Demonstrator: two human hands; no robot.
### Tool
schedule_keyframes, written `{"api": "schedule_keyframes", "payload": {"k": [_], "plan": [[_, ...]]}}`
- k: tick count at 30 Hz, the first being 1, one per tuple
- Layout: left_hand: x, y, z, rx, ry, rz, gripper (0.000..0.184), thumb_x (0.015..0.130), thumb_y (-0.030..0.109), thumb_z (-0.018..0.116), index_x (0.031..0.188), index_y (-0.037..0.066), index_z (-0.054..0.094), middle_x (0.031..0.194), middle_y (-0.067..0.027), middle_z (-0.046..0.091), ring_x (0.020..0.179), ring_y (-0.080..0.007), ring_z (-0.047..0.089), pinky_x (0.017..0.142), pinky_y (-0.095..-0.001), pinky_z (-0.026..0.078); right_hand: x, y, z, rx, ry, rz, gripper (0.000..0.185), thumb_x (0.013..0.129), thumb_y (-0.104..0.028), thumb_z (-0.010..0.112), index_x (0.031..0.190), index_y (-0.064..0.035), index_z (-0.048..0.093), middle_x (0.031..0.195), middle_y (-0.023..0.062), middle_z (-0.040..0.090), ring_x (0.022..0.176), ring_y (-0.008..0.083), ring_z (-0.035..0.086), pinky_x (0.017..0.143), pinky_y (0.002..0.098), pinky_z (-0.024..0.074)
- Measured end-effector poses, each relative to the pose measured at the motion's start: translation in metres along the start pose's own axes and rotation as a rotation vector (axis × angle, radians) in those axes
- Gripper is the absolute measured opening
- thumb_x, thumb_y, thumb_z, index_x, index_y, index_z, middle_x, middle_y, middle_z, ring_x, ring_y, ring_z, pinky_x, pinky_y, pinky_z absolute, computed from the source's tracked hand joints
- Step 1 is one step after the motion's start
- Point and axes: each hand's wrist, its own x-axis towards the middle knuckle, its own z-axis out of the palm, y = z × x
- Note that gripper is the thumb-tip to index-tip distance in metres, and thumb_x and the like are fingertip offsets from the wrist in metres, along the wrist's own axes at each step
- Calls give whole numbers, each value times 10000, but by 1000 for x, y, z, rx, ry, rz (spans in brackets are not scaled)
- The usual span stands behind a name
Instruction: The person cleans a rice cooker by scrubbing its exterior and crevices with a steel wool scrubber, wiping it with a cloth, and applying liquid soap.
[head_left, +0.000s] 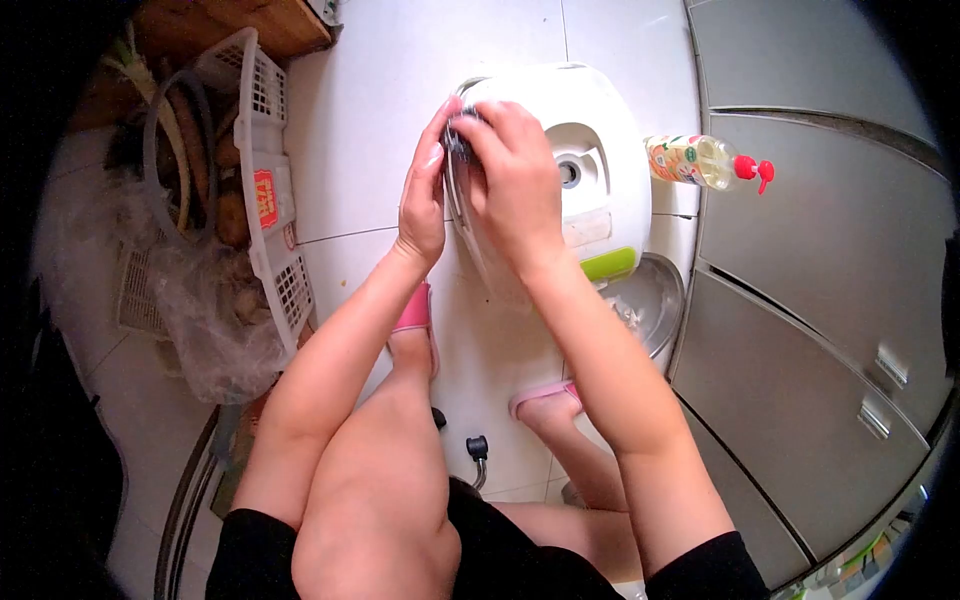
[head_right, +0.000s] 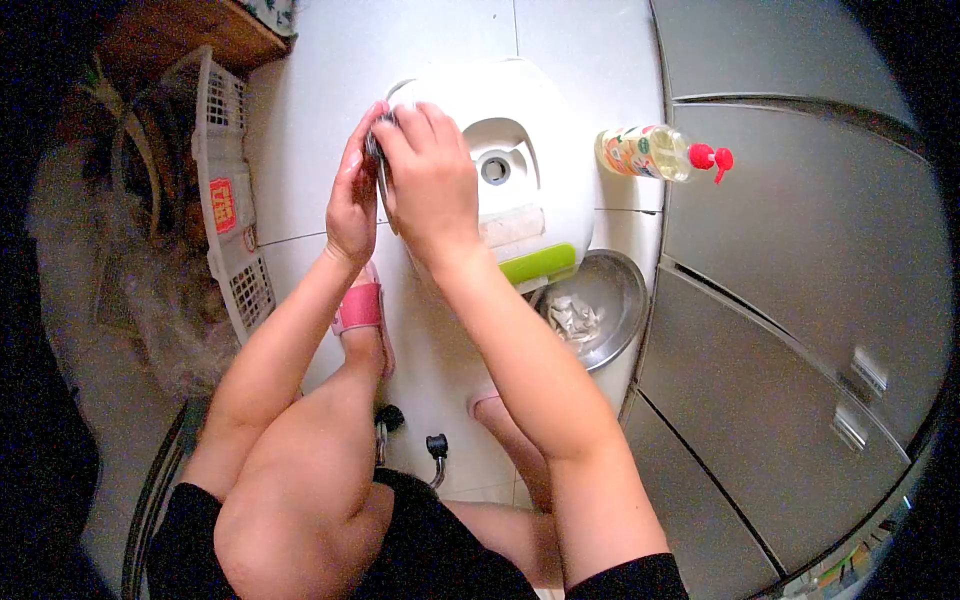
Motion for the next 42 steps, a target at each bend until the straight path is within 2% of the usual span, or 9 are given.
{"api": "schedule_keyframes", "payload": {"k": [4, 7, 11, 15, 18, 24, 28, 34, 42], "plan": [[1, -7, -5, 45, -32, 42, 620, 1009, 255, 312, 1531, -79, 290, 1606, -183, 317, 1497, -249, 277, 1242, -353, 164, -56, -20, -22, -30, -63, -10, 353, 773, 17, 666, 1114, -71, 695, 1238, 119, 635, 1206, 363, 574, 1011, 461, 485], [1, -10, -8, 126, -64, 67, 628, 1008, 267, 315, 1539, -69, 288, 1616, -172, 306, 1510, -256, 247, 1242, -353, 146, -102, -22, -41, -60, -115, -22, 337, 812, -39, 626, 1137, -88, 703, 1285, 108, 627, 1241, 331, 567, 1045, 478, 483], [-10, -8, -2, 237, -34, 89, 638, 1006, 278, 321, 1551, -51, 275, 1627, -162, 290, 1518, -256, 221, 1244, -349, 122, -140, -11, -58, -79, -110, -33, 335, 817, -58, 626, 1135, -101, 722, 1286, 98, 637, 1224, 328, 586, 1029, 464, 503], [-17, -2, 6, 249, -17, 56, 642, 1007, 280, 323, 1557, -44, 264, 1634, -160, 275, 1521, -255, 212, 1244, -348, 116, -114, -15, -47, -66, -98, -32, 331, 819, -51, 619, 1134, -96, 710, 1280, 109, 635, 1220, 335, 585, 1037, 479, 493], [-18, -1, 6, 205, -14, 50, 633, 1009, 271, 315, 1555, -45, 267, 1633, -161, 273, 1518, -257, 220, 1243, -350, 128, -75, -16, -26, -9, -36, -29, 413, 751, 62, 620, 1129, -77, 711, 1253, 134, 638, 1213, 369, 580, 1033, 475, 483], [-23, -4, 9, 9, 79, -37, 639, 1036, 352, 311, 1552, -24, 283, 1626, -142, 303, 1515, -249, 244, 1248, -366, 137, -26, -15, 0, -7, 19, 33, 368, 755, 11, 648, 1107, -88, 689, 1201, 111, 642, 1201, 352, 578, 987, 444, 495], [-23, -7, 6, 41, 38, 19, 658, 1034, 363, 316, 1558, -30, 254, 1629, -168, 278, 1525, -268, 216, 1253, -384, 113, -72, -22, -18, -42, -65, -26, 269, 805, -95, 630, 1066, -88, 694, 1224, 100, 639, 1204, 319, 586, 1028, 466, 495], [-39, -4, 10, 95, 7, 24, 671, 1012, 322, 342, 1562, -43, 220, 1641, -171, 241, 1532, -273, 191, 1254, -383, 100, -120, -21, -45, -60, -165, -58, 328, 815, -100, 630, 1132, -100, 710, 1294, 98, 636, 1236, 318, 586, 1046, 470, 492], [-47, -2, 11, 35, 70, -7, 646, 987, 229, 348, 1554, -54, 224, 1626, -181, 257, 1520, -283, 219, 1255, -381, 129, -21, -6, -7, -5, 6, -8, 271, 797, -79, 668, 1067, -98, 682, 1181, 103, 635, 1182, 334, 587, 959, 435, 517]]}}
